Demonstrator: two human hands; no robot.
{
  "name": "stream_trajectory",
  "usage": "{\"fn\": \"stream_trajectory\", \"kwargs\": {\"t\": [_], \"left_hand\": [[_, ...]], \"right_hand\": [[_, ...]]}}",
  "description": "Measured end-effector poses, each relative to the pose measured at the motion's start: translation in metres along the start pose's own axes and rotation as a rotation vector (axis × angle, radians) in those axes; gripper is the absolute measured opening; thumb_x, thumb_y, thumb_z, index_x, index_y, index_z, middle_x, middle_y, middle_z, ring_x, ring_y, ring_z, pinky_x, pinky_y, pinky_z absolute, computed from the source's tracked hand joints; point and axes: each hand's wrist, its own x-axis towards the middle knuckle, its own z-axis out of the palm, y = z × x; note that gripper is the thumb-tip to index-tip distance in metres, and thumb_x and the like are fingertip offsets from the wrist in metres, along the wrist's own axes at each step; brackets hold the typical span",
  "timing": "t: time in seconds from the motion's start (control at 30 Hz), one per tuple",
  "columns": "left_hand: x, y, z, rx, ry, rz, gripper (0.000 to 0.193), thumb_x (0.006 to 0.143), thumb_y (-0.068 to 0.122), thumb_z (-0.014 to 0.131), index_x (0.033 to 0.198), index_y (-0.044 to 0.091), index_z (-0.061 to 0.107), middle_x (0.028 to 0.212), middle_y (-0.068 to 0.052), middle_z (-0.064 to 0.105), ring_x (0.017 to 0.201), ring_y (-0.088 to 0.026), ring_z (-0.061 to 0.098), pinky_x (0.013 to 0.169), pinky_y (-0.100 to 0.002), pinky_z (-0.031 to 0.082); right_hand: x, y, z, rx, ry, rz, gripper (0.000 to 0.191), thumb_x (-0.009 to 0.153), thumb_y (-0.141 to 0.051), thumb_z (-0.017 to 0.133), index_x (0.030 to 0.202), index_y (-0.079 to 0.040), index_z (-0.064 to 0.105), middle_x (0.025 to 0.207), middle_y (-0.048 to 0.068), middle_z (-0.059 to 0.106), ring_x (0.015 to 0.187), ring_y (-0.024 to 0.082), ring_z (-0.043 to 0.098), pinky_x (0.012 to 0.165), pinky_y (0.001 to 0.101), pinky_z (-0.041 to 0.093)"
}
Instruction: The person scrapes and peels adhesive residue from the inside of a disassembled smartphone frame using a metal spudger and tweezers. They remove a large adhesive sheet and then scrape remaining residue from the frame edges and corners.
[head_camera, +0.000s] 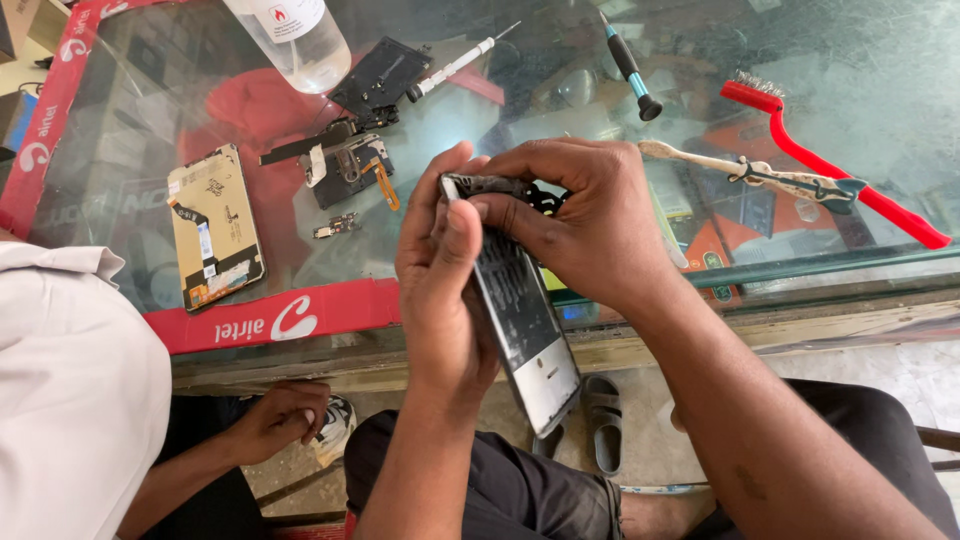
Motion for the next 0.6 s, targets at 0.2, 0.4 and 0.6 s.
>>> {"fn": "stream_trajectory", "kwargs": {"t": [0.2,0.4,0.6], "left_hand": [[0.007,-0.009,0.003,-0.05,0.145,0.043,0.037,0.103,0.008,0.066,0.135,-0.009,0.059,0.124,-0.014,0.068,0.111,-0.019,0.066,0.101,-0.034,0.053],[0.011,-0.017,0.005,-0.05,0.087,0.085,0.041,0.098,-0.002,0.059,0.139,-0.007,0.059,0.122,-0.012,0.068,0.11,-0.017,0.066,0.104,-0.032,0.053],[0.015,-0.008,0.001,0.38,-0.044,0.025,0.033,0.097,-0.006,0.057,0.129,-0.01,0.062,0.109,-0.008,0.063,0.098,-0.01,0.059,0.093,-0.027,0.048]], "right_hand": [[-0.008,-0.014,-0.003,-0.291,0.034,-0.066,0.014,0.095,-0.009,0.078,0.106,-0.005,0.071,0.092,0.01,0.073,0.079,0.027,0.072,0.066,0.0359,0.054],[-0.017,-0.023,0.008,-0.456,0.11,-0.085,0.017,0.093,-0.001,0.074,0.107,-0.008,0.069,0.096,0.008,0.069,0.079,0.029,0.071,0.065,0.0407,0.053],[-0.019,-0.013,0.007,-0.368,0.208,-0.169,0.022,0.091,0.005,0.069,0.111,-0.005,0.067,0.105,0.008,0.069,0.086,0.027,0.073,0.072,0.0368,0.058]]}}
